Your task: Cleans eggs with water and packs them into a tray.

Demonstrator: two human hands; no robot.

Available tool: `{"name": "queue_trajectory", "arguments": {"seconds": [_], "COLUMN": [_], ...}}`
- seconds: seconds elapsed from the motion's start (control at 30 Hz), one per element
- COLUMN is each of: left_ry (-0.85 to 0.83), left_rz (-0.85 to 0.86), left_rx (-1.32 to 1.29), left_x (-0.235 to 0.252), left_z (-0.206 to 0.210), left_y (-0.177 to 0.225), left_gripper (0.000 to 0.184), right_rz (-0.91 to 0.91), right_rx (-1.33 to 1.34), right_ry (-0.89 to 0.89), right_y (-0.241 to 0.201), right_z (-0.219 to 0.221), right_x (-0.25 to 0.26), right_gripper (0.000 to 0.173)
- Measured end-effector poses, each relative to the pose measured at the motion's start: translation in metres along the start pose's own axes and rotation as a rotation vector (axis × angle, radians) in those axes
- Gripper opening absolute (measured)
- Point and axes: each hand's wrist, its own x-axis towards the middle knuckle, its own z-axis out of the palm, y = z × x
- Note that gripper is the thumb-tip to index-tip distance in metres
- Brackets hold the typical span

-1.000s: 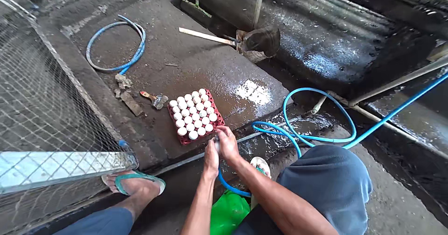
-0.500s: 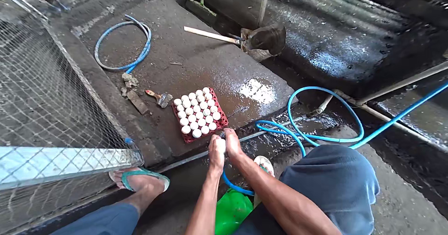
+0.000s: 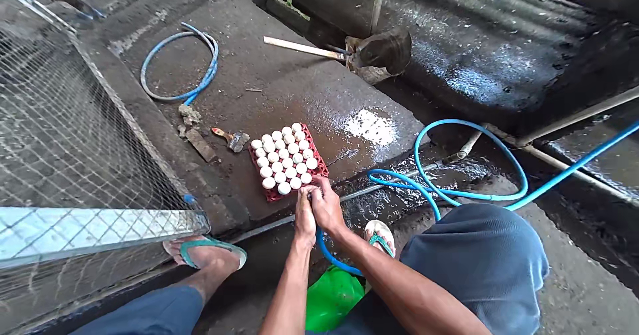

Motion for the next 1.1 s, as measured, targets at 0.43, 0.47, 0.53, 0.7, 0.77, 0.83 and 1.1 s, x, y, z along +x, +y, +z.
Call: {"name": "queue_trajectory", "arguments": {"seconds": [0.43,0.47,0.53,0.7,0.77,0.83,1.1], "left_ry": [0.06,0.034,-0.081,-0.332,-0.297,-0.221,0.289], "left_rz": [-0.131,-0.163,-0.247,-0.245,-0.195,-0.188,-0.124], "left_rx": [0.025,-0.013,-0.163,-0.336,-0.377,-0.339,-0.08], "left_x": [0.009,0.011,0.014,0.032,0.041,0.051,0.114], "left_z": [-0.016,-0.019,-0.024,-0.047,-0.063,-0.077,-0.127], "left_y": [-0.004,-0.007,-0.007,-0.019,-0.028,-0.033,-0.075], "left_gripper": [0.04,0.038,0.046,0.057,0.031,0.028,0.043], "right_rz": [0.291,0.384,0.522,0.538,0.489,0.434,0.371], "right_rx": [0.152,0.212,0.247,-0.026,-0.093,-0.123,-0.286], "right_ry": [-0.043,-0.065,-0.114,-0.661,-0.906,-1.002,-0.968], "right_y": [0.003,0.011,0.028,0.058,0.067,0.074,0.088], "right_z": [0.008,0.008,0.006,-0.008,0.001,0.018,0.046], "right_x": [0.011,0.018,0.027,0.026,0.019,0.015,0.019], "right_gripper": [0.04,0.039,0.038,0.039,0.039,0.036,0.033]}}
